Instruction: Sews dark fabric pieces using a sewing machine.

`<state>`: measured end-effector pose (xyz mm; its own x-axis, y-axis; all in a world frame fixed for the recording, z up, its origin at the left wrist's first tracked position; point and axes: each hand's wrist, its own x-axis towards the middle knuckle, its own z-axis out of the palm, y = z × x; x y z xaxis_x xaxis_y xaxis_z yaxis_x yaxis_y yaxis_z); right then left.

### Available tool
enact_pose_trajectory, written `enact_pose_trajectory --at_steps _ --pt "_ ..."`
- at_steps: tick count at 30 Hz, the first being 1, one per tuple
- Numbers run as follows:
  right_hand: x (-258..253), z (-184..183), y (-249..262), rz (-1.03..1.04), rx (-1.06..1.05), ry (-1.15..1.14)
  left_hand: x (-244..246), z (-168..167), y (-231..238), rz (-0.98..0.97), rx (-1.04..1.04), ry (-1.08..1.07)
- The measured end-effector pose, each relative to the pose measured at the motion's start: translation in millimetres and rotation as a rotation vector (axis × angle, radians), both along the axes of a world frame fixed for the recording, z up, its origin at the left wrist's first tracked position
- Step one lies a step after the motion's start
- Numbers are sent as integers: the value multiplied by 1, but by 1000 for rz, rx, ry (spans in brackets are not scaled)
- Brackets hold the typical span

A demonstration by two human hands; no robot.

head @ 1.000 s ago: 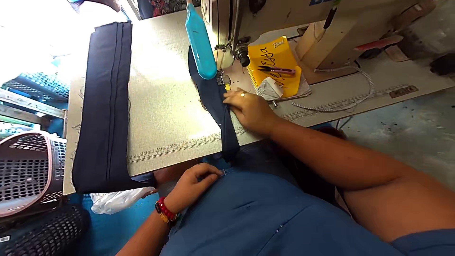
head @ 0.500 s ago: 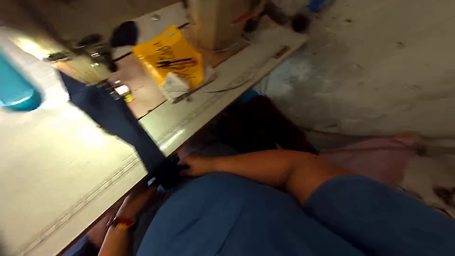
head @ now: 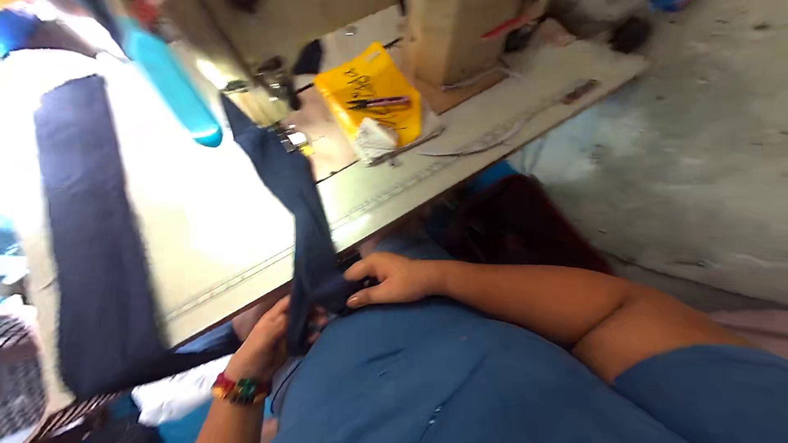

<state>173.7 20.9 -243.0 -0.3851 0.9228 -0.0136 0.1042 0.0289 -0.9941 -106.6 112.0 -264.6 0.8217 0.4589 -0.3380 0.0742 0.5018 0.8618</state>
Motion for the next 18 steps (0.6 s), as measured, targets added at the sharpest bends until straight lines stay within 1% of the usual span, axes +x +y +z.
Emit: enact_pose_trajectory --at_steps 2,4,5,8,9,12,14,16,18 --pt "3 -7 -1 6 -152 -49 5 -4 -1 60 128 108" --pt "5 -19 -1 46 -250 -60 14 -10 -2 124 158 193" --pt "6 -25 -2 53 -271 -37 19 -14 -1 151 160 217" --pt "3 -27 -4 52 -277 35 31 -26 0 222 273 291" --pt "3 -26 -4 46 -279 66 30 -30 1 222 248 253" --pt "4 -25 -5 35 -374 177 11 -41 9 96 -89 -50" --pt "3 -27 -5 39 -474 205 3 -47 13 65 -269 -160" --pt "-2 -25 0 52 -533 192 8 -51 14 156 -343 -175" --pt "-7 -23 5 48 -562 161 18 -56 15 219 -327 -122"
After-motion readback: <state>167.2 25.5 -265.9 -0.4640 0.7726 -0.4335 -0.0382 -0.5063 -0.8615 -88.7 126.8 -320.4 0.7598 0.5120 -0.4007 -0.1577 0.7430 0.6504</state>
